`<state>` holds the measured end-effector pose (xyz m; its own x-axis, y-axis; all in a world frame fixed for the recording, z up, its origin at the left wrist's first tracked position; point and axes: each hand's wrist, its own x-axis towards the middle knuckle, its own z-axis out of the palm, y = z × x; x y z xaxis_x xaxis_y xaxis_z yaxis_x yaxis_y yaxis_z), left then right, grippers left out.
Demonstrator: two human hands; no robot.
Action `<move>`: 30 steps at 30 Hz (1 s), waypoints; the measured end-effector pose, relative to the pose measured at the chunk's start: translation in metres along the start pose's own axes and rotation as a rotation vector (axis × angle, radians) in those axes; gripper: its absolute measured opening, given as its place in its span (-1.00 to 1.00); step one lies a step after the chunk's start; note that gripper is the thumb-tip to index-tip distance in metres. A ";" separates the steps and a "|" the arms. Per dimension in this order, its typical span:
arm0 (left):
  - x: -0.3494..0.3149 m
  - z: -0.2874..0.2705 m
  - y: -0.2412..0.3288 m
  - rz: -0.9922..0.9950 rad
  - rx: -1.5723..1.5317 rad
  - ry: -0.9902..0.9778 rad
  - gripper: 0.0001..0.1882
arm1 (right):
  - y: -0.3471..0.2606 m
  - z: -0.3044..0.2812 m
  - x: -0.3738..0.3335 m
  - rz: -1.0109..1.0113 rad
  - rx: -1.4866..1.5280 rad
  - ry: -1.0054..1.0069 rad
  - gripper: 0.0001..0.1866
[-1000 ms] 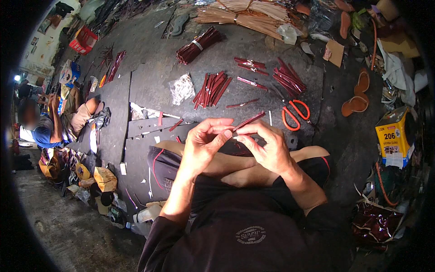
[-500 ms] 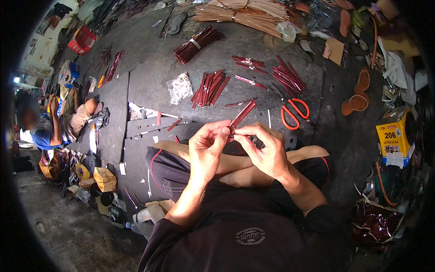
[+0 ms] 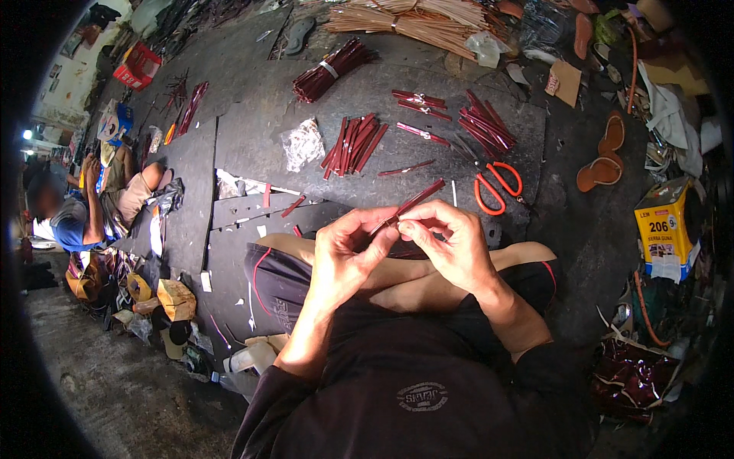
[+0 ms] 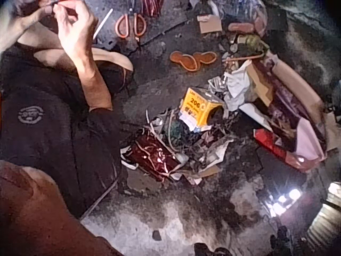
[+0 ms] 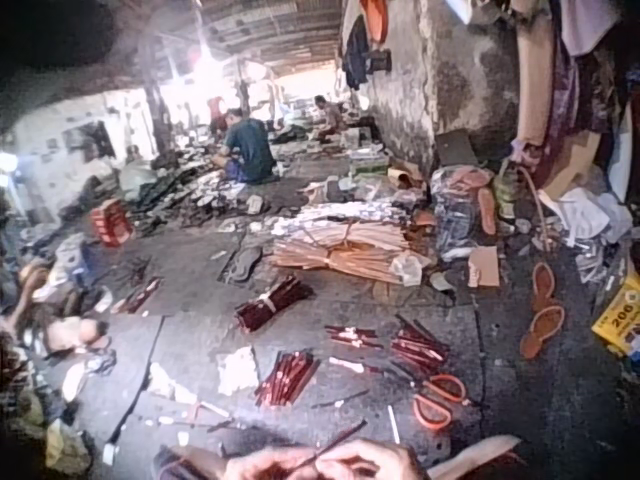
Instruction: The person sits on the floor and repeatedly cuts red plastic strips into shorter pieces using red-handled scissors. They then insert a small white object into the cut strips and place the finished pieces on the floor.
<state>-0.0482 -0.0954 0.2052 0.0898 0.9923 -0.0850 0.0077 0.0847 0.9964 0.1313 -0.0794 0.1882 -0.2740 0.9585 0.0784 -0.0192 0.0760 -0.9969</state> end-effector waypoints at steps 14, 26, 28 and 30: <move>0.011 -0.025 0.025 0.213 0.500 -0.214 -0.73 | -0.010 -0.009 0.010 -0.429 -0.734 -0.077 -0.54; 0.014 -0.038 0.021 0.155 0.336 -0.331 -0.74 | 0.003 -0.006 0.006 -0.270 -0.203 -0.133 -0.78; 0.016 -0.041 0.019 0.171 0.333 -0.383 -0.75 | 0.005 -0.008 0.008 -0.341 -0.217 -0.160 -0.78; 0.014 -0.040 0.019 0.179 0.347 -0.372 -0.75 | 0.008 -0.009 0.011 -0.442 -0.244 -0.182 -0.78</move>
<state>-0.0868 -0.0762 0.2225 0.4661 0.8843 0.0288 0.2833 -0.1801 0.9420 0.1372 -0.0659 0.1806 -0.4534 0.7591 0.4671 0.0477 0.5440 -0.8377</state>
